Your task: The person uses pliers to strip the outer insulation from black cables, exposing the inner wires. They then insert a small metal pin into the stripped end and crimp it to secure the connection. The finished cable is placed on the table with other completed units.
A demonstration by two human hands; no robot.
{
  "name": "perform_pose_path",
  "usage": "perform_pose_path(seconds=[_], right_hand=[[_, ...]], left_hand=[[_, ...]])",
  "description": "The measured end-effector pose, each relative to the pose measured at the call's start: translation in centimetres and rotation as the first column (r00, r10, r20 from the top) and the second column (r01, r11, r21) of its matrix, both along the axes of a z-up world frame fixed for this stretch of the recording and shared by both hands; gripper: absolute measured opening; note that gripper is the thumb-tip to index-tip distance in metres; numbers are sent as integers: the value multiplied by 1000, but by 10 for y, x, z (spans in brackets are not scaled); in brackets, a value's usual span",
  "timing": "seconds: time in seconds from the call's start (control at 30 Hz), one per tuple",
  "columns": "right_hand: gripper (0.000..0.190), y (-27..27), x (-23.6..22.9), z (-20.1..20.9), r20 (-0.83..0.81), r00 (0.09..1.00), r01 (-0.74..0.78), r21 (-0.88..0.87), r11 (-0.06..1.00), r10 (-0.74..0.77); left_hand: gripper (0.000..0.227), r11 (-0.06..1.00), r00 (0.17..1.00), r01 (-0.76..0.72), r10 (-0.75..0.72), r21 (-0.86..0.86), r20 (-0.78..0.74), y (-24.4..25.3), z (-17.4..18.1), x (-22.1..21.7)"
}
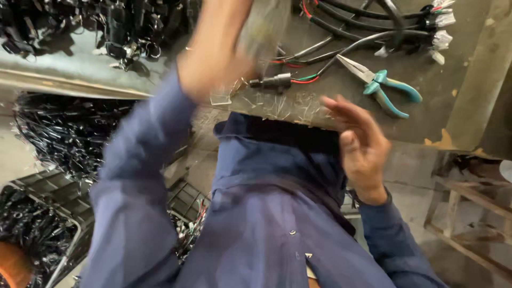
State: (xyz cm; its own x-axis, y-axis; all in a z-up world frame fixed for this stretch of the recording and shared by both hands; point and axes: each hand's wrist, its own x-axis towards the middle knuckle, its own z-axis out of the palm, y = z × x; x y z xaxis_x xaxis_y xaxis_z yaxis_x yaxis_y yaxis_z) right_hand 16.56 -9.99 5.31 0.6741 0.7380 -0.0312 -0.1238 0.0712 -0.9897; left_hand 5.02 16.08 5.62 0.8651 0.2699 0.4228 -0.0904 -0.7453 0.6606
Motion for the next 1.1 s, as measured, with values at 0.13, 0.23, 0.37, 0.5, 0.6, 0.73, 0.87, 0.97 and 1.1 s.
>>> perform_pose_path(seconds=[0.13,0.23,0.37,0.5,0.6,0.73,0.87,0.97,1.1], right_hand=[[63,29,25,34,-590,748,-120,331,936,304],[58,14,55,36,-429,846,-194,307,932,318],[50,-25,62,16,-191,934,-285,110,952,302],[43,-35,53,1,-73,941,-329,16,944,329],[37,-39,53,1,-18,943,-331,-15,943,331],[30,-28,58,11,60,939,-339,-20,940,340],[24,-22,20,9,59,946,-320,11,947,319],[20,-12,11,8,111,917,-392,87,916,382],[14,-33,15,-15,228,942,-216,-141,966,244]], left_hand=[[29,780,950,165,-290,-603,-116,-111,-29,-26],[26,125,900,22,-434,-992,-35,-157,-74,-28],[38,804,961,238,-276,-545,13,-171,-89,-21],[38,814,976,218,-184,-538,117,-173,-52,-25],[46,932,974,195,-146,-307,175,-176,-41,-17],[38,964,983,101,-58,-248,176,-177,-55,-11],[39,822,979,-9,-109,-569,-173,-191,-67,-33],[25,777,994,-61,-10,-626,-110,-187,-58,-24],[30,784,991,-44,-45,-619,-127,-178,-58,-30]])
